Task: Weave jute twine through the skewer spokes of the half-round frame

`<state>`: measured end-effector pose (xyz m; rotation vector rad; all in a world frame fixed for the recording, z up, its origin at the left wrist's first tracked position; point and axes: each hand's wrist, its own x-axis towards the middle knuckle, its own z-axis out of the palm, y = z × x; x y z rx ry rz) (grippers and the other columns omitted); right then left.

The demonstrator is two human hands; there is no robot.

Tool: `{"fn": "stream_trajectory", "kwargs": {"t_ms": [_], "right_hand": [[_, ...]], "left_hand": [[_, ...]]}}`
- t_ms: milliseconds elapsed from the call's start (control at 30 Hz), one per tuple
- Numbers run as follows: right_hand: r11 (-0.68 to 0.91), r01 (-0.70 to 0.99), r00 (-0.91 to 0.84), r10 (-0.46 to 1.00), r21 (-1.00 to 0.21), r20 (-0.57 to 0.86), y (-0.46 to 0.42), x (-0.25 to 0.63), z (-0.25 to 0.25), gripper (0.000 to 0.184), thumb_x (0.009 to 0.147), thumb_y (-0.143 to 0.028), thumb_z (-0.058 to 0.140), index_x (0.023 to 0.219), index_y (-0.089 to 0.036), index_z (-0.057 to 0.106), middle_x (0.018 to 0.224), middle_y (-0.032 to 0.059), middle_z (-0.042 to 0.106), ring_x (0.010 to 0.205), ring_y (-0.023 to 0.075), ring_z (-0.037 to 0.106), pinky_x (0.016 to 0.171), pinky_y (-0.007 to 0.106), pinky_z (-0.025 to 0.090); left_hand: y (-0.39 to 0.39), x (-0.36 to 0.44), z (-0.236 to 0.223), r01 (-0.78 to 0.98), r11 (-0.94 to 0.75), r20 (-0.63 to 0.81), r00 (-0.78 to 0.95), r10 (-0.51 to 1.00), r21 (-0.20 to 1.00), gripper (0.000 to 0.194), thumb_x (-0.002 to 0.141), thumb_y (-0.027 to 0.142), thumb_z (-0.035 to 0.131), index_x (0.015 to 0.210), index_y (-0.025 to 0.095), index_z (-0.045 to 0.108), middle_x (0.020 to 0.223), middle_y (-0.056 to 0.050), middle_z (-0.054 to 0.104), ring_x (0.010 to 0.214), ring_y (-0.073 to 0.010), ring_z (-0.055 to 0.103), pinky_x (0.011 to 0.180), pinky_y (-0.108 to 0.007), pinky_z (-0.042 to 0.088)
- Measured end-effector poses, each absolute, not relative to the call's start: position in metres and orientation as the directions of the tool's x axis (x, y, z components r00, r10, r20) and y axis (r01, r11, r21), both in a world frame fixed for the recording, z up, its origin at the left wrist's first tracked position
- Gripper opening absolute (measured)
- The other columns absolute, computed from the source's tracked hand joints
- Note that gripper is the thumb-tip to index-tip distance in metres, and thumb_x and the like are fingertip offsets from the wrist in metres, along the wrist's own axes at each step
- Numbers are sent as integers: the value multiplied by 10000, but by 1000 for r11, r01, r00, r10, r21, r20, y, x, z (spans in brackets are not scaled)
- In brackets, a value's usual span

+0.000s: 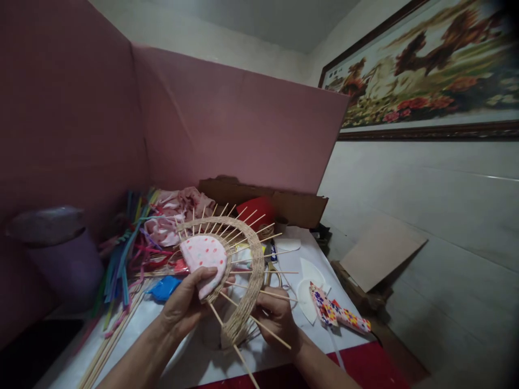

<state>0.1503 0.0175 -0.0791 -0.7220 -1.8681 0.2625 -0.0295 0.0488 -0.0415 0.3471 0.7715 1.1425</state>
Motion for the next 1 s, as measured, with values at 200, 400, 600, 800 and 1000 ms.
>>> {"fn": "stream_trajectory", "kwargs": {"t_ms": [200,400,600,800,1000], "right_hand": [[783,383,-265,601,-489,754,19,145,-90,222,827,-202,511,659,-194,655,556,15,590,526,126,523,525,240,388],[714,407,-228,684,-570,693,24,149,-98,208,822,-274,539,698,-218,696,636,36,681,604,159,619,595,250,459],[634,476,-223,757,-609,614,34,152,-99,189,824,-239,537,733,-193,696,671,35,678,621,148,611,594,235,434],[579,525,-198,796,-624,572,41,153,-106,142,784,-178,564,714,-175,688,679,36,671,643,151,603,622,239,426],[551,535,-160,811,-641,563,48,155,-112,151,784,-225,578,679,-159,664,639,24,645,596,138,570,577,230,400]], "left_hand": [[54,-34,-49,-618,442,-370,250,895,650,121,731,49,541,841,51,591,642,-131,699,576,-205,676,490,-248,562],[51,-31,-48,-562,436,-344,269,900,703,106,710,65,554,798,47,609,628,-139,695,524,-200,660,481,-255,561],[64,-42,-48,-554,291,-254,145,956,780,165,681,39,556,834,66,611,624,-109,699,473,-189,644,441,-254,552],[74,-54,-50,-576,264,-238,122,964,773,207,668,14,555,847,93,623,632,-83,697,477,-170,635,449,-250,554],[72,-60,-50,-521,294,-242,167,956,802,212,666,28,584,867,67,640,639,-103,691,486,-186,630,439,-276,550]]}}
